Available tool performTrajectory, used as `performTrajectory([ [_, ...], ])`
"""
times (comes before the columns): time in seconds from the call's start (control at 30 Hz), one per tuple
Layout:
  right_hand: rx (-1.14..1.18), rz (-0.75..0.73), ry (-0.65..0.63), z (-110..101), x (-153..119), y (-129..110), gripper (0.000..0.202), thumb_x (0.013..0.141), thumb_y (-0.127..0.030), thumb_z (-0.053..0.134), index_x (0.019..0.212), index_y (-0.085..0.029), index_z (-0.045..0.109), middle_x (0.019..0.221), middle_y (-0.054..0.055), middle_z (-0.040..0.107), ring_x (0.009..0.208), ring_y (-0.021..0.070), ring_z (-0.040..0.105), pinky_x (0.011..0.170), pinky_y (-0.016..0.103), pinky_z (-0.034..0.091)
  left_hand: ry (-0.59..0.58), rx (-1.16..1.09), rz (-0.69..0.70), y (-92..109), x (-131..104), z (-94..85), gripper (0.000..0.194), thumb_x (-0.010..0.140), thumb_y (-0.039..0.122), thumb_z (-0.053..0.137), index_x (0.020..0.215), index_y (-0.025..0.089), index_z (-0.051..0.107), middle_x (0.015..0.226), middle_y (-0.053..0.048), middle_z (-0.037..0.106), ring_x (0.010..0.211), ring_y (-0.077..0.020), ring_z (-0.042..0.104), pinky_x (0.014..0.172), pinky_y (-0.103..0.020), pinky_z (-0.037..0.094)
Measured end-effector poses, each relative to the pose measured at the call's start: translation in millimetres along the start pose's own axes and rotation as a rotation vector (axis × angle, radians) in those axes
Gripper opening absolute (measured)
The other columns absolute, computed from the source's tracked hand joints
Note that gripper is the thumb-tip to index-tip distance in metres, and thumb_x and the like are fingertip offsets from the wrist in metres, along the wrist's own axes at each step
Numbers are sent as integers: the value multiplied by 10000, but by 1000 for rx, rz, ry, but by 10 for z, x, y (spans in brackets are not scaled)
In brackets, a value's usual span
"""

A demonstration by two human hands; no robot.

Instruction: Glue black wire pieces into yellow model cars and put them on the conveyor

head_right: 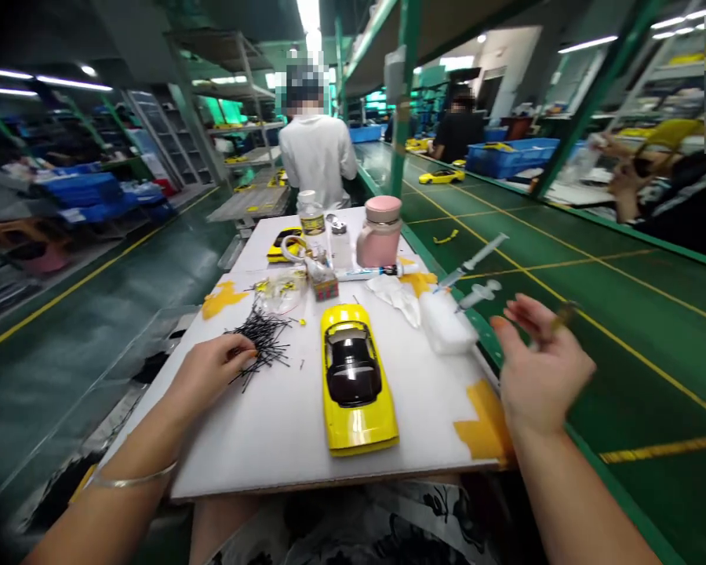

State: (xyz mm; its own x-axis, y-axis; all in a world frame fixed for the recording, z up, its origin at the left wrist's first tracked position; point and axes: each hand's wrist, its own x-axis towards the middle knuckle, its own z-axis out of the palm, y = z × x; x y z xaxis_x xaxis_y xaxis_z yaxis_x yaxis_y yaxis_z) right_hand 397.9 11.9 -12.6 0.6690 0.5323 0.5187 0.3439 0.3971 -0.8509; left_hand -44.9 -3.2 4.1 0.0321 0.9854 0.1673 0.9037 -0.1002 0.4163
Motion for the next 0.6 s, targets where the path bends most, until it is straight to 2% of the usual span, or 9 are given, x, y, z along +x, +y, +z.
performTrajectory([
  [0.07,32,2,-139,87,52,68,624,666,-306,874,1265,-208,729,1222,146,747,1113,317,720,1057,505,527,37,-22,-12,69,27,-36,250,904,387,554,1002,224,717,816,-20,729,738,-214,660,682,-312,462],
  [0.13,-6,22,-262,183,78,76,665,667,-351,869,1291,-192,700,1237,121,748,1117,319,723,1027,487,541,70,-117,4,233,30,-62,327,916,422,536,1102,214,707,806,-10,712,665,-182,625,632,-288,471],
  [0.2,-119,-6,-336,249,100,42,519,714,-375,823,1185,-178,731,1130,93,778,1029,295,737,922,410,556,55,-200,87,484,-7,-68,312,932,409,525,1047,216,741,834,-21,715,658,-166,619,617,-273,488],
  [0.27,-272,-64,-390,270,128,-8,265,796,-372,739,979,-181,748,915,55,778,844,235,717,754,321,508,-1,-193,250,774,-73,-43,277,954,343,522,966,228,773,891,-40,732,748,-171,670,675,-269,522],
  [0.3,-344,-92,-416,269,147,-33,188,830,-367,698,878,-187,726,809,37,747,748,205,676,681,296,454,-23,-173,336,911,-109,-18,263,965,312,527,992,237,777,931,-45,740,778,-169,685,691,-266,534],
  [0.37,-449,-136,-462,259,186,-72,198,868,-363,650,759,-199,645,673,16,669,619,171,582,603,289,351,-53,-93,499,1135,-170,47,248,967,293,581,1145,247,749,1022,-61,740,834,-178,702,712,-276,560],
  [0.47,-467,-157,-462,255,232,-83,209,873,-370,652,763,-222,555,649,17,645,594,189,585,591,297,317,-36,101,687,1309,-212,143,423,929,292,672,1344,222,637,1127,-106,715,960,-242,700,770,-350,599],
  [0.6,-244,-101,-296,257,254,-7,234,932,-455,636,894,-247,534,805,47,719,776,248,716,654,302,449,-17,330,816,1393,-213,204,490,889,216,685,1367,175,583,1133,-130,697,965,-275,673,736,-379,609],
])
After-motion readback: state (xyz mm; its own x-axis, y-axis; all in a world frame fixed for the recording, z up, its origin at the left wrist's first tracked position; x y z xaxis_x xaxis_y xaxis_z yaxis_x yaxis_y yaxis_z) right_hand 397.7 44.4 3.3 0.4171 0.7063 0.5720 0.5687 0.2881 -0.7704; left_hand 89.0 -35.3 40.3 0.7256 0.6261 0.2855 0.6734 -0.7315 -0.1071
